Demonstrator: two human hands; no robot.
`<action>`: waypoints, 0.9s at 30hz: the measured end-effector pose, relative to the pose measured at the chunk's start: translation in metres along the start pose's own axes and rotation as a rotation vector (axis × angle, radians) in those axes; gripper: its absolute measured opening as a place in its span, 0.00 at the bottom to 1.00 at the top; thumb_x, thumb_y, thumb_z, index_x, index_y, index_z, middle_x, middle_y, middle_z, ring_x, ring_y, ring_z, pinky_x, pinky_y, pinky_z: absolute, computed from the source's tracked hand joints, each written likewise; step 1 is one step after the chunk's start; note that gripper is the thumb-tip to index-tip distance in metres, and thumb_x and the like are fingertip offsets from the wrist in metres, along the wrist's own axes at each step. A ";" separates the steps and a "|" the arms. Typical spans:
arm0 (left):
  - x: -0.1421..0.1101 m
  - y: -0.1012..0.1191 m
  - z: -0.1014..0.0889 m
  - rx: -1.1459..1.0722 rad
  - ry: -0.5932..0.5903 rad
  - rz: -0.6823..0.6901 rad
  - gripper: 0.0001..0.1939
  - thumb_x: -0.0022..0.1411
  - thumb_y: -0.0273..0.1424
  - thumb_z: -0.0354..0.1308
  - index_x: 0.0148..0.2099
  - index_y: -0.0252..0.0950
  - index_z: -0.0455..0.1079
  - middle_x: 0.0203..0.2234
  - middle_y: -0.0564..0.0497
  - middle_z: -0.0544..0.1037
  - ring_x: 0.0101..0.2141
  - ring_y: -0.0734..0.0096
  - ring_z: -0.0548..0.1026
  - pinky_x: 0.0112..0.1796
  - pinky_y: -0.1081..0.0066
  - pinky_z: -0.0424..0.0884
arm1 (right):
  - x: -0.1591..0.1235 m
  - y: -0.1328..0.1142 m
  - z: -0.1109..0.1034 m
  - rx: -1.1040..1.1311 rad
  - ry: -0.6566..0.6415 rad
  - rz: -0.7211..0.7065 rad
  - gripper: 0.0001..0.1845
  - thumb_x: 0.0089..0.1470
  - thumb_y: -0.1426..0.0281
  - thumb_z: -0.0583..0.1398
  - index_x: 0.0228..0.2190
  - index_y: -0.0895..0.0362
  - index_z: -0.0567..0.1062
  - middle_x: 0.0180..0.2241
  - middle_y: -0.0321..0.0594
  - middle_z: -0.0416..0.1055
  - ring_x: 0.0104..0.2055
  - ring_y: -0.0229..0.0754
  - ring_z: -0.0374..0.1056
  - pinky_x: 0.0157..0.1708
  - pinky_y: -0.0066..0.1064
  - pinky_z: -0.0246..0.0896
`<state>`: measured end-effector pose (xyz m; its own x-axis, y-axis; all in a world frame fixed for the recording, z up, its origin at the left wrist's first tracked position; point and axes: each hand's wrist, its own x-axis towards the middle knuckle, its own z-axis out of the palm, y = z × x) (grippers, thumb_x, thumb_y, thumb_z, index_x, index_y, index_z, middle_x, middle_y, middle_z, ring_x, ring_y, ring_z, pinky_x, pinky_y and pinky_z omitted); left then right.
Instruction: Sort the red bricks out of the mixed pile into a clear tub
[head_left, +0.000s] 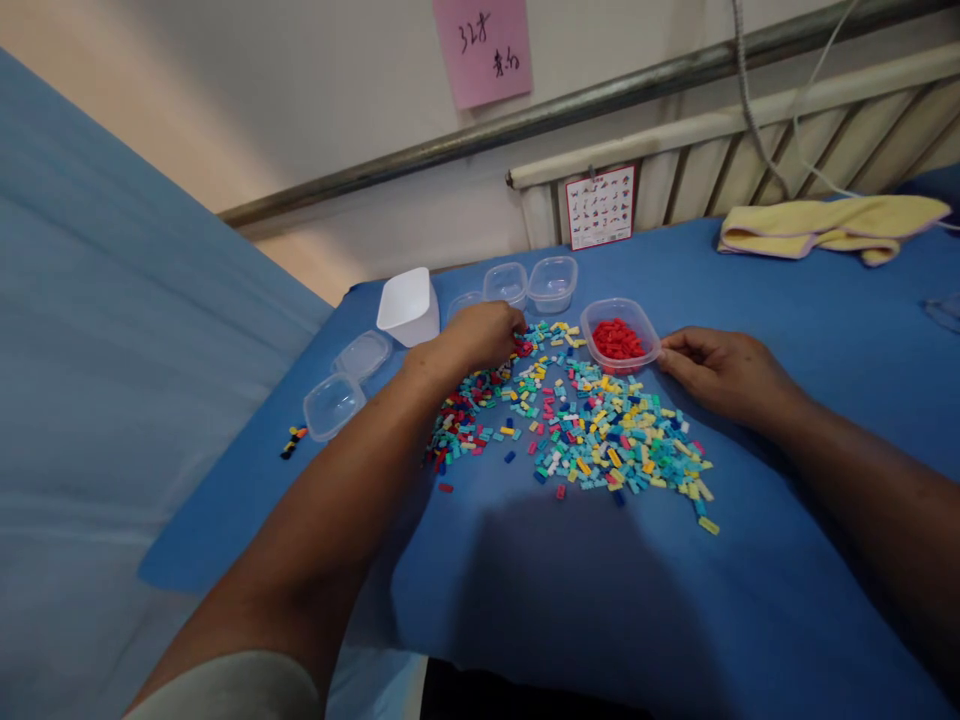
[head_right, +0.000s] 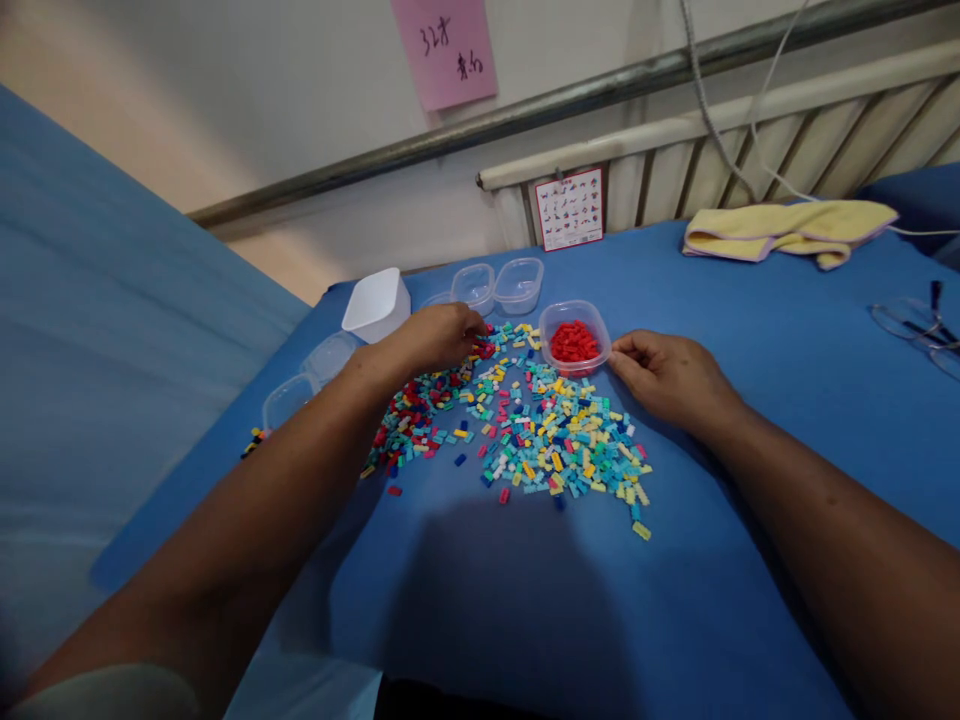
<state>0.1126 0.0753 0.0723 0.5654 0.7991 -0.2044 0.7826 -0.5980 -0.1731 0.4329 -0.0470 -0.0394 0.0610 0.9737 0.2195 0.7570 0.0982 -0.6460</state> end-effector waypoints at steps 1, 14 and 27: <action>0.002 0.002 0.001 0.003 0.006 0.019 0.22 0.66 0.25 0.59 0.60 0.40 0.82 0.55 0.44 0.85 0.49 0.57 0.81 0.43 0.67 0.70 | 0.000 0.000 0.000 0.005 -0.004 -0.001 0.20 0.65 0.51 0.60 0.43 0.49 0.87 0.35 0.40 0.86 0.32 0.47 0.77 0.31 0.37 0.63; -0.005 -0.007 0.007 -0.068 -0.119 0.046 0.16 0.67 0.27 0.58 0.53 0.39 0.82 0.43 0.45 0.87 0.37 0.61 0.80 0.35 0.66 0.65 | 0.000 0.000 0.001 -0.006 0.019 -0.004 0.19 0.65 0.51 0.61 0.42 0.48 0.87 0.35 0.40 0.86 0.33 0.50 0.79 0.32 0.38 0.65; 0.011 0.020 0.020 -0.145 0.063 0.160 0.19 0.67 0.25 0.57 0.54 0.39 0.85 0.51 0.46 0.87 0.50 0.57 0.83 0.46 0.66 0.74 | -0.001 -0.001 -0.001 0.027 -0.005 -0.002 0.19 0.66 0.52 0.61 0.42 0.47 0.87 0.37 0.40 0.87 0.34 0.50 0.79 0.34 0.39 0.66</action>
<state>0.1290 0.0710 0.0479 0.6972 0.6996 -0.1568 0.7081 -0.7061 -0.0016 0.4326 -0.0485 -0.0385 0.0563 0.9745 0.2172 0.7395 0.1055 -0.6648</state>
